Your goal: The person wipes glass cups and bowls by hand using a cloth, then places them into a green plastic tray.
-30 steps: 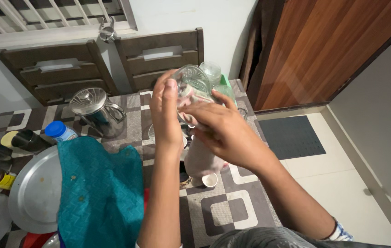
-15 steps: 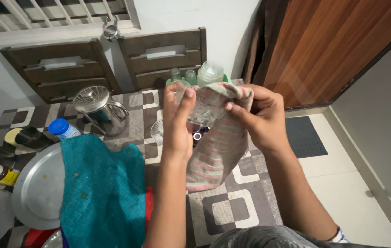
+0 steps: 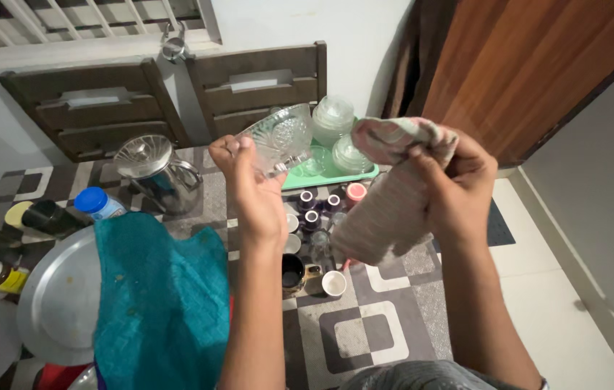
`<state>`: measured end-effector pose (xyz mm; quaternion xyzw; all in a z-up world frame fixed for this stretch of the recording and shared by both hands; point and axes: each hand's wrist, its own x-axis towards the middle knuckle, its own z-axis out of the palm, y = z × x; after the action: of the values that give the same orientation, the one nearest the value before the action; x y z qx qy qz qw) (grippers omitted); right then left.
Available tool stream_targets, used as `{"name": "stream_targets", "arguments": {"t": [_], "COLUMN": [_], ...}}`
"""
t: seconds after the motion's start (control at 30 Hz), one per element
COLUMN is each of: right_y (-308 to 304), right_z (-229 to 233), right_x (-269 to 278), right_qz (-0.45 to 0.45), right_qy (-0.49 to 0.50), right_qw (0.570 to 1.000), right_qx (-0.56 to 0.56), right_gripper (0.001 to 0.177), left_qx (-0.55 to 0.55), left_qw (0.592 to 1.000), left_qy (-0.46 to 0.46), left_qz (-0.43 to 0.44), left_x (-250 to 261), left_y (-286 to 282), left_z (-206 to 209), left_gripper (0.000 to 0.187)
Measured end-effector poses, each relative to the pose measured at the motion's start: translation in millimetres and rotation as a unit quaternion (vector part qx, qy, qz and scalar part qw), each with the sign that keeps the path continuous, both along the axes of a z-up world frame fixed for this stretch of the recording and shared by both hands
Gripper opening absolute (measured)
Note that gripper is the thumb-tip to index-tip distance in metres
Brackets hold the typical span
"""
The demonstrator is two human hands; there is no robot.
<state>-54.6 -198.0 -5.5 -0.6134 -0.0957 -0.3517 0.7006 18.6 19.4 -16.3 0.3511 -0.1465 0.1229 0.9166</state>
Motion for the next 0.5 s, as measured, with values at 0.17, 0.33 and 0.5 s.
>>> {"name": "stream_targets", "arguments": {"t": [0.17,0.33,0.5], "right_y": [11,20,26], "right_z": [-11,-18,-26], "right_x": [18,29,54], "right_qz": [-0.021,-0.043,-0.06], "right_qy": [0.028,0.072,0.087], "right_qw": [0.996,0.988,0.984], "right_qx": [-0.084,-0.13,-0.145], "right_gripper": [0.022,0.026,0.026], "left_qx": [0.035,0.106,0.161], "left_qw": [0.999,0.992,0.979], "left_qy": [0.036,0.015,0.055], "left_qz": [0.018,0.064,0.114], "left_x": [17,49,90], "left_y": [-8,-12,-16], "left_z": [-7,-21,-40], "left_gripper": [0.033,0.035,0.038]}}
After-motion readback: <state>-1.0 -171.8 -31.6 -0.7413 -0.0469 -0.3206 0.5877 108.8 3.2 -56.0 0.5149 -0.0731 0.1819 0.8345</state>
